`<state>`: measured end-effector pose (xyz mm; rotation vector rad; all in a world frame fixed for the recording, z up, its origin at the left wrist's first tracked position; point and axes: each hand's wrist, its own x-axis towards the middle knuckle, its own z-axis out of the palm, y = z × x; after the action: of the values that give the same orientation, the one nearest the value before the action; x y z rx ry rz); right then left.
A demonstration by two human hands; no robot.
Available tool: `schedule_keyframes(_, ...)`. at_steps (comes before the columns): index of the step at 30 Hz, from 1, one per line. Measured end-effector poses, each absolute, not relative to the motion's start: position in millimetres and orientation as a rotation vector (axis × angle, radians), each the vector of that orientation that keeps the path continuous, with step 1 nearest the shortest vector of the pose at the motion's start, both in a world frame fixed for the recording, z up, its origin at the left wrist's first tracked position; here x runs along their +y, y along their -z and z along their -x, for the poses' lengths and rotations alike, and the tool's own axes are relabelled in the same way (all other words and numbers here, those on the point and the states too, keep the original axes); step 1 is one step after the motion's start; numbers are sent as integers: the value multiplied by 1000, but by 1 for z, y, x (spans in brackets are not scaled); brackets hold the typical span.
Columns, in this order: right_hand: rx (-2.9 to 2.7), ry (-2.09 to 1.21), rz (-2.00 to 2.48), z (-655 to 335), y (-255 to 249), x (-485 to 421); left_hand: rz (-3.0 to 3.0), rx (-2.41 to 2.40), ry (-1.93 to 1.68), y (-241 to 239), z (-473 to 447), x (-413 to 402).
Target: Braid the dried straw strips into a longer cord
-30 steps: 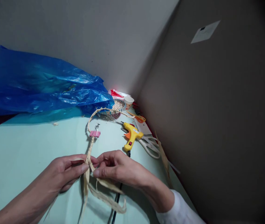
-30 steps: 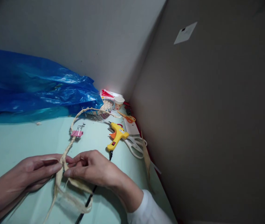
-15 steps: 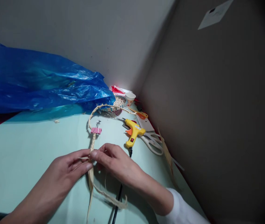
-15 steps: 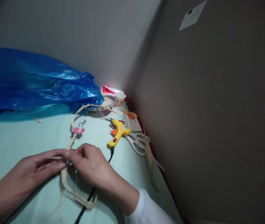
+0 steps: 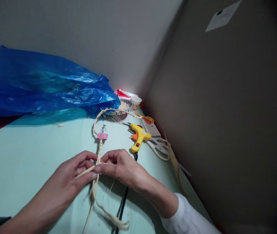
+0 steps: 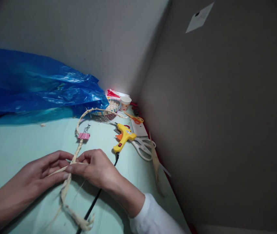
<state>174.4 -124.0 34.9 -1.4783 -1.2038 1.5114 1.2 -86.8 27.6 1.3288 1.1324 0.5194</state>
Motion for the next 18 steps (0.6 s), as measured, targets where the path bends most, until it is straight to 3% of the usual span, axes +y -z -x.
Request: schedule_keyframes(18,-1820,-822,1750,-171,-49,-145,-1535,1062,-464,-12,2,-68)
